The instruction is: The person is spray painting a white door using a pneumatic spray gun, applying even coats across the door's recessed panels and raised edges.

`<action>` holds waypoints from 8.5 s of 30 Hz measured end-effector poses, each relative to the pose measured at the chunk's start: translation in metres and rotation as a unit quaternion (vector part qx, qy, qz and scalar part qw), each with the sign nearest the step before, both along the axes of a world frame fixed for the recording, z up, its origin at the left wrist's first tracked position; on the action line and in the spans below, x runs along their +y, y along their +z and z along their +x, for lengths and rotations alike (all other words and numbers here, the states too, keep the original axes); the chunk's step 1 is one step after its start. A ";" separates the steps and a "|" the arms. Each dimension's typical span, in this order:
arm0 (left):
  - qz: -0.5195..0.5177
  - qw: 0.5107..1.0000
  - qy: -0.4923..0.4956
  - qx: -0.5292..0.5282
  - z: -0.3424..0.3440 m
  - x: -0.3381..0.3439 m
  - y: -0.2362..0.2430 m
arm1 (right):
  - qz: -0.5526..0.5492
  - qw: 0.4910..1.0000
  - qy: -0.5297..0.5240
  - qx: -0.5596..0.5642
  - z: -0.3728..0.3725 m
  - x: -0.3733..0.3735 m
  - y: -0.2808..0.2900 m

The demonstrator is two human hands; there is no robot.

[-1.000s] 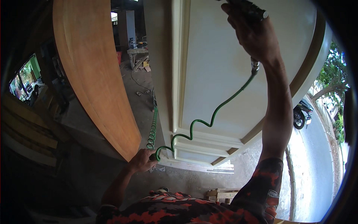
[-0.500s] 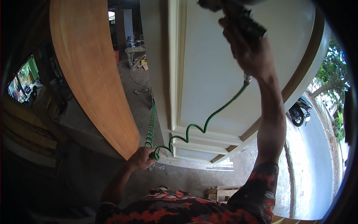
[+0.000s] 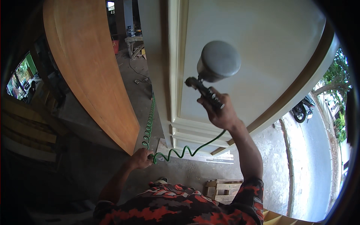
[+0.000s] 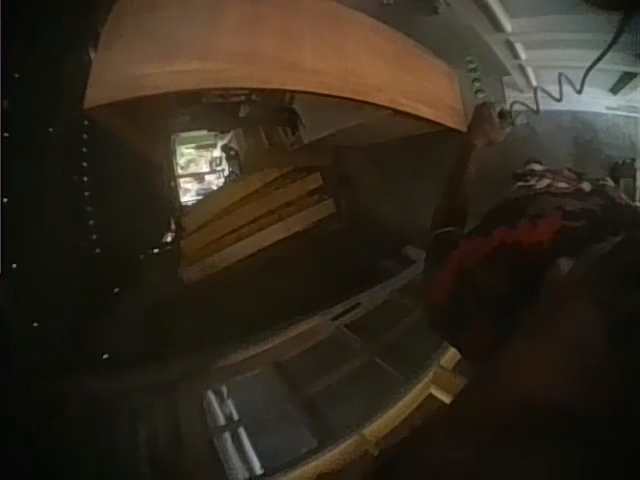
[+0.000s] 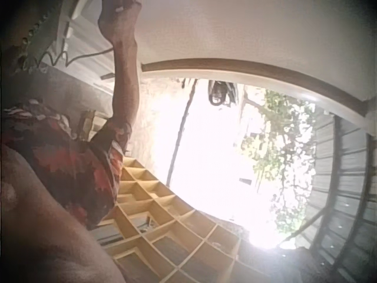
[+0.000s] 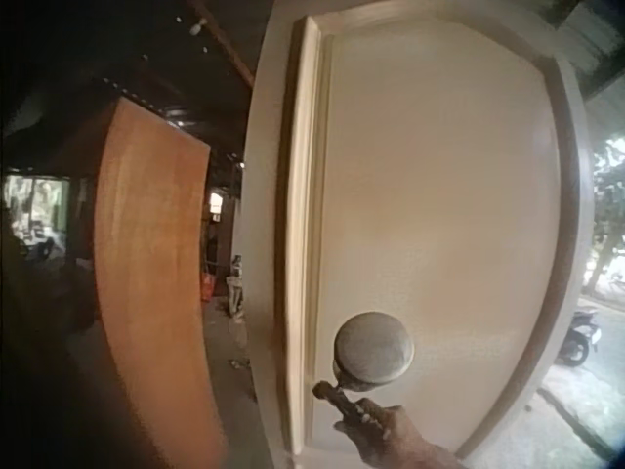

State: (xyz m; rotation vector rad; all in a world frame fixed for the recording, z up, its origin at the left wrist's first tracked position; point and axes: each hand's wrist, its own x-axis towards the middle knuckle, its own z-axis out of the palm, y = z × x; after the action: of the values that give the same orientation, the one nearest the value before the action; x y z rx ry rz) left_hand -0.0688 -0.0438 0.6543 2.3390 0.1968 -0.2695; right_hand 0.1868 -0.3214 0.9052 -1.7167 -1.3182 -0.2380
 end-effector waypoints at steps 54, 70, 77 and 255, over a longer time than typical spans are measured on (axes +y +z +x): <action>-0.022 0.996 -0.068 -0.059 -0.014 0.068 -0.035 | 0.003 0.966 -0.257 0.018 -0.108 0.066 0.003; 0.063 0.992 -0.102 0.021 -0.001 0.064 -0.104 | -0.091 0.940 -0.251 0.213 -0.128 0.045 -0.209; 0.106 0.984 -0.117 0.083 0.005 0.064 -0.142 | -0.008 0.921 -0.240 0.307 -0.150 0.015 -0.270; 0.144 0.981 -0.007 0.130 0.006 -0.181 -0.226 | 0.204 0.646 -0.572 0.462 0.106 -0.322 -0.567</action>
State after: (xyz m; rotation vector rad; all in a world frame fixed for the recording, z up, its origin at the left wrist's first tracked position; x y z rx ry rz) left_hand -0.0631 -0.2249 0.4286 2.5865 0.3670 -0.5901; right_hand 0.2925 -0.6431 0.3383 -1.6185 0.6552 -0.2619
